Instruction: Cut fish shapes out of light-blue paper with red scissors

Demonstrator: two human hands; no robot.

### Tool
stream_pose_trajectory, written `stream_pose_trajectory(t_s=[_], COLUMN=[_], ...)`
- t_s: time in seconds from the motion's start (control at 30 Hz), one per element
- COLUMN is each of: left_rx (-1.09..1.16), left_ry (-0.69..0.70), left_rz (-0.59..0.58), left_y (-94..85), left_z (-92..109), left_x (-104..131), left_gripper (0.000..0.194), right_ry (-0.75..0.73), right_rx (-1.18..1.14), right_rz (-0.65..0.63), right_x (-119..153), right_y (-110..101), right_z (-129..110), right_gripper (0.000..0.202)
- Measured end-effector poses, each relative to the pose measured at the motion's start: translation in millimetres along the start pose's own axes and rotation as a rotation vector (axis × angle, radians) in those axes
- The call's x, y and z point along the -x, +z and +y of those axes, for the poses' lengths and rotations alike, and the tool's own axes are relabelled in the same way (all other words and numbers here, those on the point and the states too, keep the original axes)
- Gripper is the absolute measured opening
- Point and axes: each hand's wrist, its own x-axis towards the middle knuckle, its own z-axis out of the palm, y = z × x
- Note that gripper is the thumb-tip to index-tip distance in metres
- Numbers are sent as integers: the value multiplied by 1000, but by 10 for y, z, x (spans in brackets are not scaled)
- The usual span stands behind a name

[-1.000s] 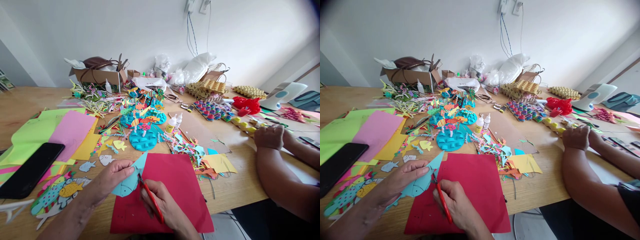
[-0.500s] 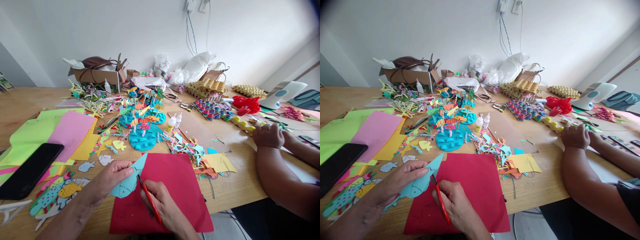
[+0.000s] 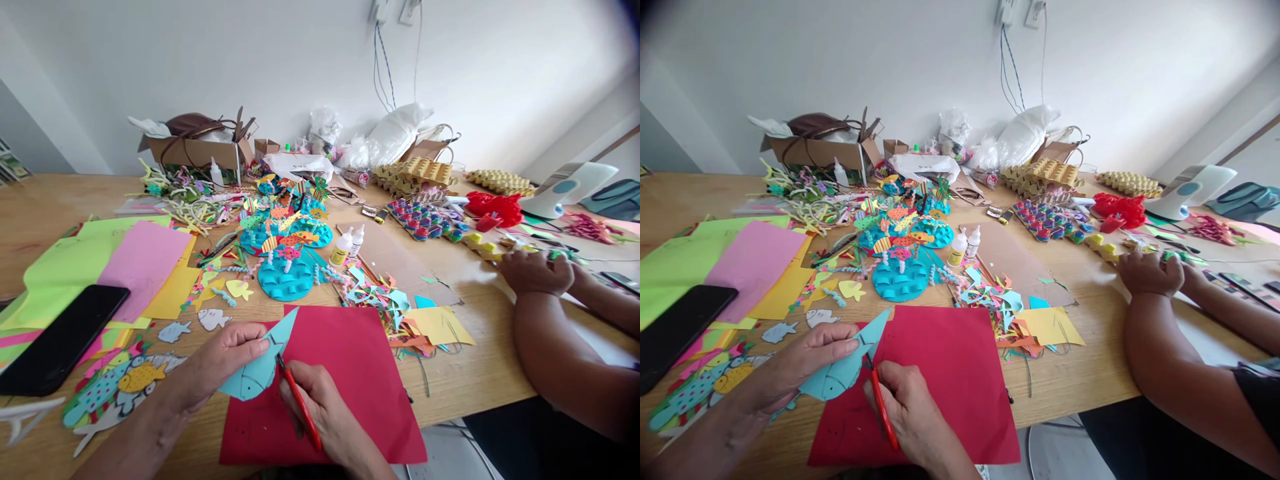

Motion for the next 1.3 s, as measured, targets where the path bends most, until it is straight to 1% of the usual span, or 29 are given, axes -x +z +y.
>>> stream_pose_trajectory(t_s=[0.2, 0.47, 0.83, 1.03, 1.17, 1.3], left_rx=[-11, -65, -112, -37, -45, -91], left_ry=[-16, -15, -16, -115, -104, -74], left_rz=[-11, -45, -119, -167, -171, -169], left_y=[-28, -43, -64, -70, -73, -63], left_z=[-30, -78, 35, 94, 91, 83], left_x=[0, -17, 12, 28, 27, 15], left_gripper=[41, 38, 34, 34, 32, 34], right_ry=[-31, 6, 34, 29, 1, 31], right_rx=[26, -6, -49, -58, -115, -167], right_rz=[-6, -10, -57, -96, -114, -114], right_x=[5, 28, 76, 72, 63, 63], right_y=[-6, -18, -51, -78, -76, -61], right_z=[-16, -39, -63, -77, -94, -104], right_gripper=[43, 39, 37, 37, 33, 29])
